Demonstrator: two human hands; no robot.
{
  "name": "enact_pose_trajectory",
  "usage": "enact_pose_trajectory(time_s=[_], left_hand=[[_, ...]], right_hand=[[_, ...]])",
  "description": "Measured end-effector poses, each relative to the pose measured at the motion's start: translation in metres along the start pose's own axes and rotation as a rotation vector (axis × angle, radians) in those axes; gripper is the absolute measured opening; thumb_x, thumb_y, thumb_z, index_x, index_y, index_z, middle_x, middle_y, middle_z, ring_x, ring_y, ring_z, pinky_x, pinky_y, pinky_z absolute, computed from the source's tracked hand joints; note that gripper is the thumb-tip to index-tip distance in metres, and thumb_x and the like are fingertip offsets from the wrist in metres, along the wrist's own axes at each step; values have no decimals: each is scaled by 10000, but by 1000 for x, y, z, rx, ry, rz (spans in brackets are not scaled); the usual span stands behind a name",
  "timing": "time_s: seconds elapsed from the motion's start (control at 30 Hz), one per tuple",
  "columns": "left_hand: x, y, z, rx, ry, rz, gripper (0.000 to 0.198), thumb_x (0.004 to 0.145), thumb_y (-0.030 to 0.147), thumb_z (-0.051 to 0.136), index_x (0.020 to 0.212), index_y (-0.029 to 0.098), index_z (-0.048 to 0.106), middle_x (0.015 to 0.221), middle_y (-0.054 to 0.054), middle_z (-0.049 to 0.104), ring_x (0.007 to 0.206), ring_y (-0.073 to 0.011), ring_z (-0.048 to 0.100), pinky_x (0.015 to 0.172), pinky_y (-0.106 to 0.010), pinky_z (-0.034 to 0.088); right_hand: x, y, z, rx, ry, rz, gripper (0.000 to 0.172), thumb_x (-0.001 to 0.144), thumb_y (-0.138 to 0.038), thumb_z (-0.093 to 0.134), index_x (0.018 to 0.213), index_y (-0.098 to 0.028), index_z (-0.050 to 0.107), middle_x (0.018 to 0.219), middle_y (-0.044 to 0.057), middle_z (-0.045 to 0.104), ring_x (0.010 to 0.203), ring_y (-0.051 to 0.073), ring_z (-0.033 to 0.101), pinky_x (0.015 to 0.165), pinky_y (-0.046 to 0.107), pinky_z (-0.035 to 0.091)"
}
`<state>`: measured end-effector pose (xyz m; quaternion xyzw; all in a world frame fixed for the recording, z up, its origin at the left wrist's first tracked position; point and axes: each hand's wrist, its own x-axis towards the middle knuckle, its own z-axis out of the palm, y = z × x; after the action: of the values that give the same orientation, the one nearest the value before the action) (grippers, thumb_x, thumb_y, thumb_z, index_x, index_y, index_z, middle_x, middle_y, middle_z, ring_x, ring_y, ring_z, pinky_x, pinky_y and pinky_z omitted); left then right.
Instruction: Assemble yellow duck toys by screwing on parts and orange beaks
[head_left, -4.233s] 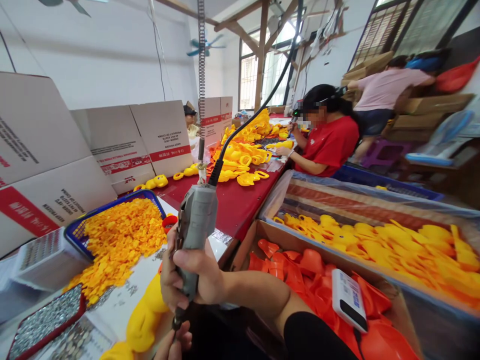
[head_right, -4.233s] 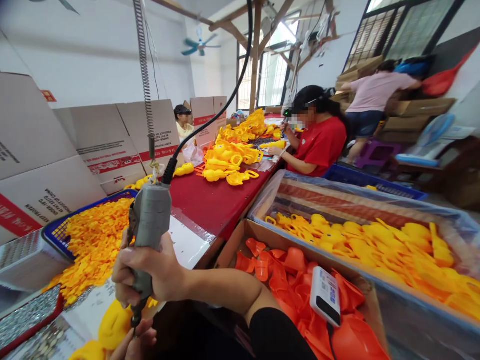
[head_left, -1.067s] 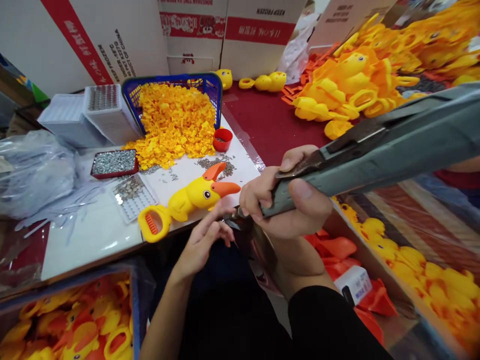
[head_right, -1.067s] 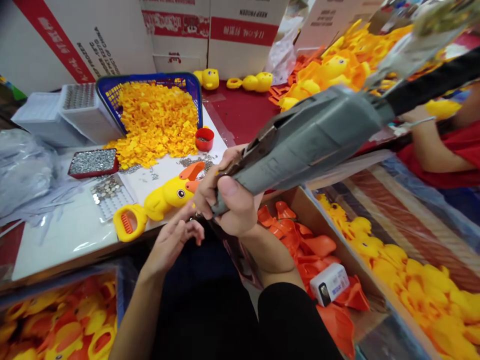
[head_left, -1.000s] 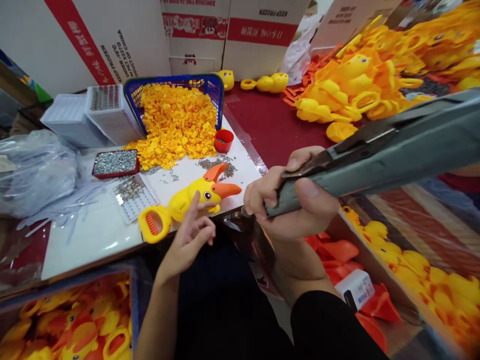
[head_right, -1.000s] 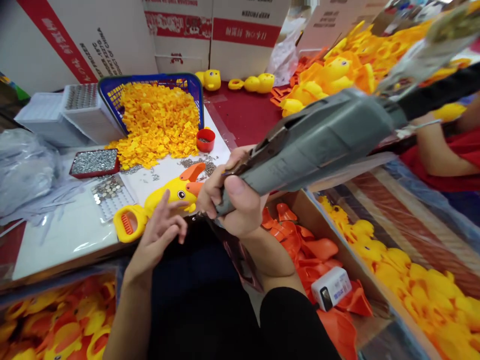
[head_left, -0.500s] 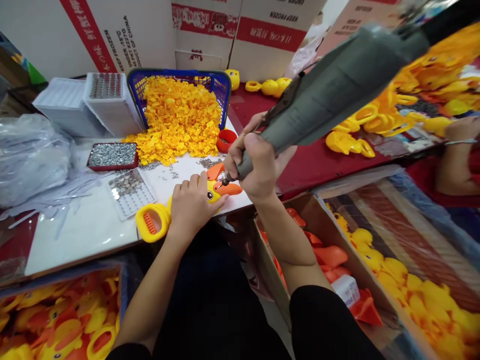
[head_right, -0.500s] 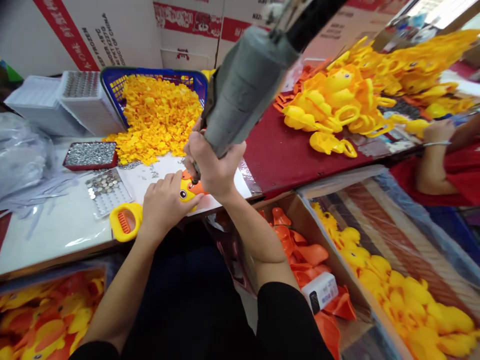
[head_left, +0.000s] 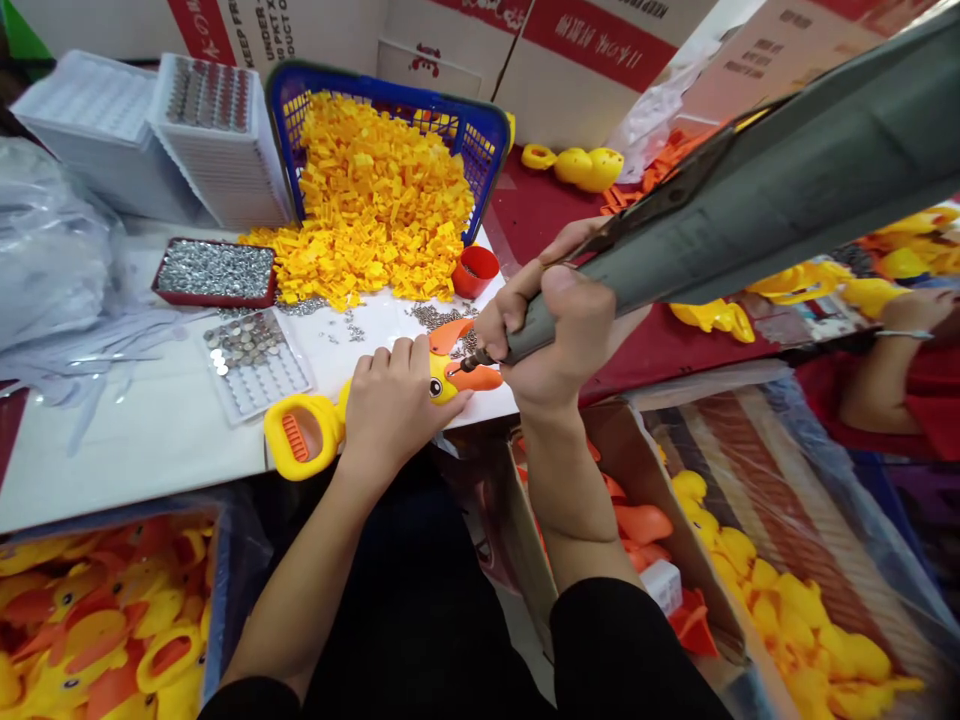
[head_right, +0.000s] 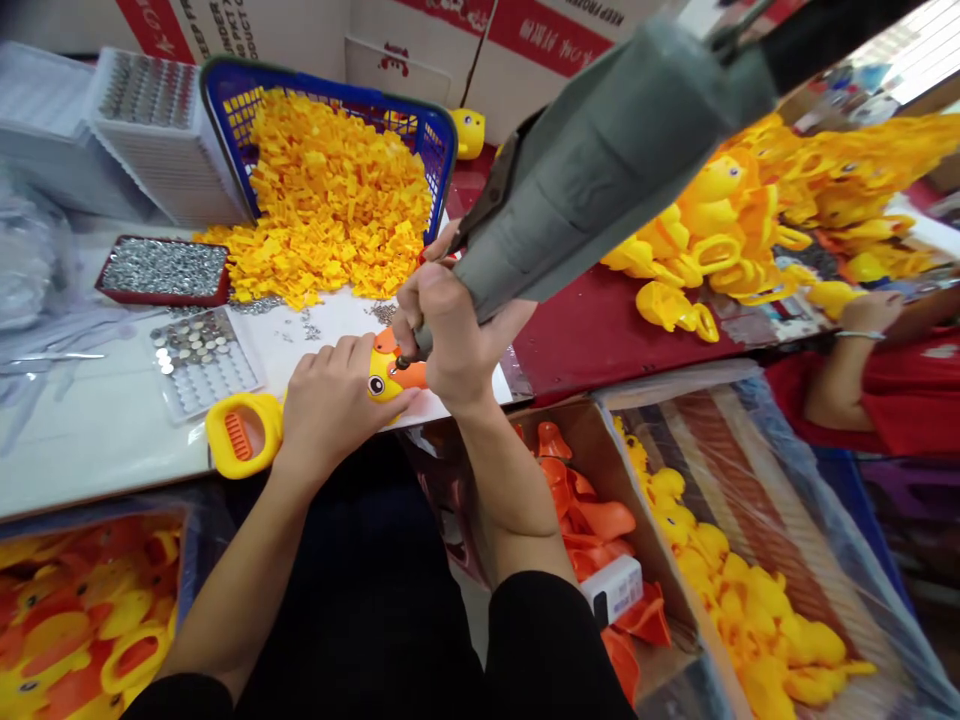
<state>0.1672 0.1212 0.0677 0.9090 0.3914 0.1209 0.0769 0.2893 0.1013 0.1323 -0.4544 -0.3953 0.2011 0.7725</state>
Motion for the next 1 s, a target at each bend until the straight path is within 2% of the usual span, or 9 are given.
enact_pose_trajectory(time_s=[0.23, 0.43, 0.53, 0.73, 0.8, 0.9, 1.0], left_hand=[[1, -1, -1, -17, -11, 7, 694, 892, 689, 639, 1273, 110, 604, 1112, -164, 687, 969, -355, 661, 828, -437, 445], [1, -1, -4, 0, -30, 15, 655, 931, 675, 588, 1248, 102, 612, 1084, -168, 689, 966, -354, 664, 833, -436, 442], [1, 0, -4, 11, -30, 16, 674, 923, 697, 589, 1236, 101, 621, 1080, -170, 689, 964, -357, 669, 839, -436, 444], [3, -4, -6, -12, -46, 24, 673, 915, 688, 613, 1257, 108, 626, 1100, -173, 692, 998, -356, 674, 876, -428, 443], [3, -5, -6, -8, -40, 39, 654, 925, 681, 605, 1258, 119, 630, 1110, -169, 696, 1000, -346, 675, 886, -421, 444], [0, -4, -3, -8, -23, 37, 669, 941, 671, 583, 1316, 118, 612, 1145, -172, 697, 1020, -342, 671, 887, -419, 452], [-7, 2, 1, -32, 4, 17, 754, 956, 664, 562, 1441, 88, 537, 1228, -200, 684, 1065, -351, 666, 906, -430, 464]], right_hand=[[-1, 6, 6, -25, -25, 67, 415, 779, -581, 797, 888, -286, 526, 573, -70, 361, 433, 108, 403, 394, 267, 359], [-6, -2, 17, -6, -72, 74, 282, 774, -400, 766, 804, -248, 530, 512, -96, 385, 402, 69, 349, 377, 218, 308], [-2, -3, 12, 10, -217, 145, 314, 764, -442, 766, 805, -249, 522, 518, -102, 380, 404, 66, 326, 376, 210, 316], [12, -3, 0, 127, -560, 285, 516, 615, -613, 831, 793, -273, 487, 468, -117, 387, 340, 78, 270, 328, 230, 261], [14, -4, 0, 157, -617, 307, 531, 595, -610, 844, 783, -274, 479, 458, -115, 407, 323, 77, 266, 323, 230, 244], [15, -4, 0, 171, -526, 234, 468, 638, -567, 817, 808, -273, 495, 462, -113, 413, 321, 80, 271, 324, 234, 251], [17, -5, -4, 179, -329, 114, 370, 701, -526, 753, 839, -280, 513, 466, -115, 388, 307, 89, 279, 325, 244, 254]])
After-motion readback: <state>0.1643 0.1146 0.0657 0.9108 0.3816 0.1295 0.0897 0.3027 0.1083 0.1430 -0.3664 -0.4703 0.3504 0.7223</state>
